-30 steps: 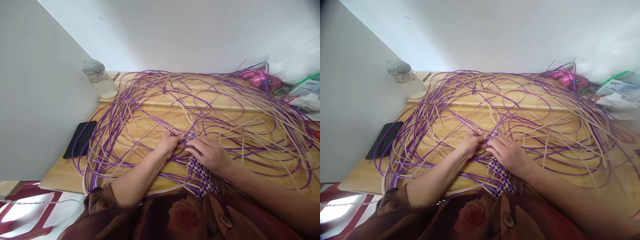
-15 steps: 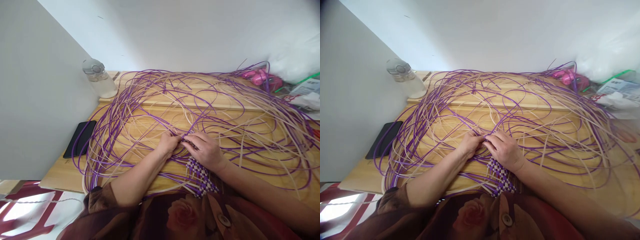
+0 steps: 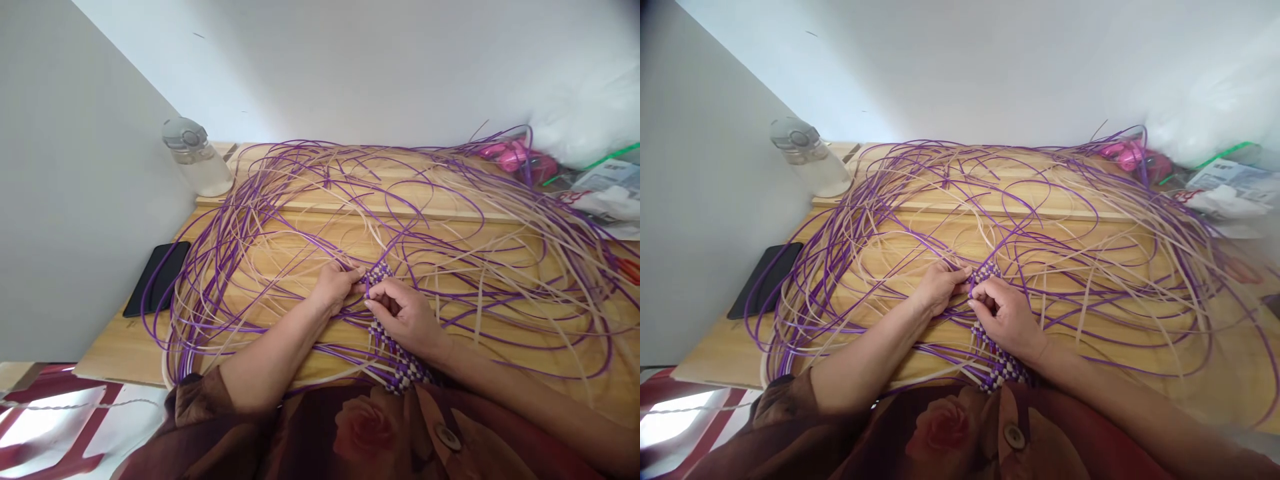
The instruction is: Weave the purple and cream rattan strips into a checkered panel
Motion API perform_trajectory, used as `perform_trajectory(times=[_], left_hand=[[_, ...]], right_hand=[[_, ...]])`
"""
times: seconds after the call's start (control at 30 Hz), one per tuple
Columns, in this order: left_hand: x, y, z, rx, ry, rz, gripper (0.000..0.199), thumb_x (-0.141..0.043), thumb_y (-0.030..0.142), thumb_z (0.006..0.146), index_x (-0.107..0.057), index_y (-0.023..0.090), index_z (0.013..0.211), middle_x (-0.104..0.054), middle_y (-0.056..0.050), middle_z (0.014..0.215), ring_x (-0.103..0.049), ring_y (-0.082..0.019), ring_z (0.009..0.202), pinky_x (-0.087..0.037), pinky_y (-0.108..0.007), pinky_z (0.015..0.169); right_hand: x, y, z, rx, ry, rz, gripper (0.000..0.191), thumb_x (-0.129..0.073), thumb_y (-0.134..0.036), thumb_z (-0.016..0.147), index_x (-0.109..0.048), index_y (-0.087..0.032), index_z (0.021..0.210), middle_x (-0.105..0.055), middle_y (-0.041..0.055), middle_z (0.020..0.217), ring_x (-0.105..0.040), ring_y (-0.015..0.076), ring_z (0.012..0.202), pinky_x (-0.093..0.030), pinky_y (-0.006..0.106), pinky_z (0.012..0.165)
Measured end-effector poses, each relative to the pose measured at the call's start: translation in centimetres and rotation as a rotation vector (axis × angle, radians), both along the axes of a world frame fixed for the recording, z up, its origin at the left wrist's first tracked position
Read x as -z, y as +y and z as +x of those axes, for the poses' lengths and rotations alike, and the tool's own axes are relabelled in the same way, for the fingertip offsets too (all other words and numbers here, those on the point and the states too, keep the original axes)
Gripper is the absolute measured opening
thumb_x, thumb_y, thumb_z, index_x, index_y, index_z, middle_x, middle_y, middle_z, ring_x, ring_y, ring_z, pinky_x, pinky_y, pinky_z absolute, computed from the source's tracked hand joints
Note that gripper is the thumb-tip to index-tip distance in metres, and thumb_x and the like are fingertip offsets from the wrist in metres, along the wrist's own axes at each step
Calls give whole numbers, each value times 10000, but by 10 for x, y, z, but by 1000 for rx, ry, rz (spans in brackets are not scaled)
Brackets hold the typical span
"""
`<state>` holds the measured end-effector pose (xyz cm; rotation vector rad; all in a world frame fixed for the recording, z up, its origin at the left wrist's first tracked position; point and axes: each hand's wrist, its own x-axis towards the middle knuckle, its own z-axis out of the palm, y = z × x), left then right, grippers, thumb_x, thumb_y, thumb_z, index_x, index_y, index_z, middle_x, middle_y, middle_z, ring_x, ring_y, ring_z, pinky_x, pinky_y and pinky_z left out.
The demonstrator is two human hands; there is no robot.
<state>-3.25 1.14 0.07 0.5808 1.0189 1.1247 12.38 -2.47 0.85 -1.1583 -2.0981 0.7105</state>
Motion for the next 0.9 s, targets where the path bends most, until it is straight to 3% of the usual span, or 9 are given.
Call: perform_trajectory(times=[0.17,0.33,0.5,0.63,0.73,0.9], left_hand=[[-5,0,-9,137,99,14,274,-778,352,684,-628,122,697,-557,14,574,-509,-78,497,-518,-211,463],[-8,-5,-8,272,50,20,367,-828,417,597,-687,108,739,-634,-29,660,-572,-112,556,-516,-224,477],[-2,-6,0,104,-45,48,323,-834,369,592,-684,110,712,-672,-36,679,-590,-111,580,-494,-215,539],[-2,-3,-5,174,61,29,328,-823,396,613,-685,111,698,-651,-24,628,-555,-98,516,-468,-214,497],[-4,-2,-8,225,-47,27,342,-853,360,566,-700,100,729,-675,-46,687,-595,-123,582,-497,-239,553],[2,-5,1,74,-36,25,288,-848,299,549,-682,97,671,-662,-43,649,-564,-112,553,-453,-236,554]], right_hand=[[4,4,0,20,115,92,32,-608,-204,861,-639,-198,866,-630,34,860,-569,141,757,-454,287,691],[3,0,0,-4,183,162,82,-622,-169,847,-665,-208,905,-681,40,931,-627,154,841,-500,296,760],[3,-2,-4,71,189,28,89,-623,-228,860,-674,-210,930,-697,34,921,-642,160,815,-513,301,779],[8,-3,-6,100,268,-103,129,-603,-282,882,-671,-205,959,-696,40,919,-640,166,822,-519,301,764],[11,-3,-5,70,277,-90,116,-609,-271,875,-674,-207,948,-688,38,903,-620,160,794,-510,301,756],[6,1,-8,63,320,-235,120,-591,-304,876,-627,-190,872,-604,8,754,-535,126,676,-464,260,648]])
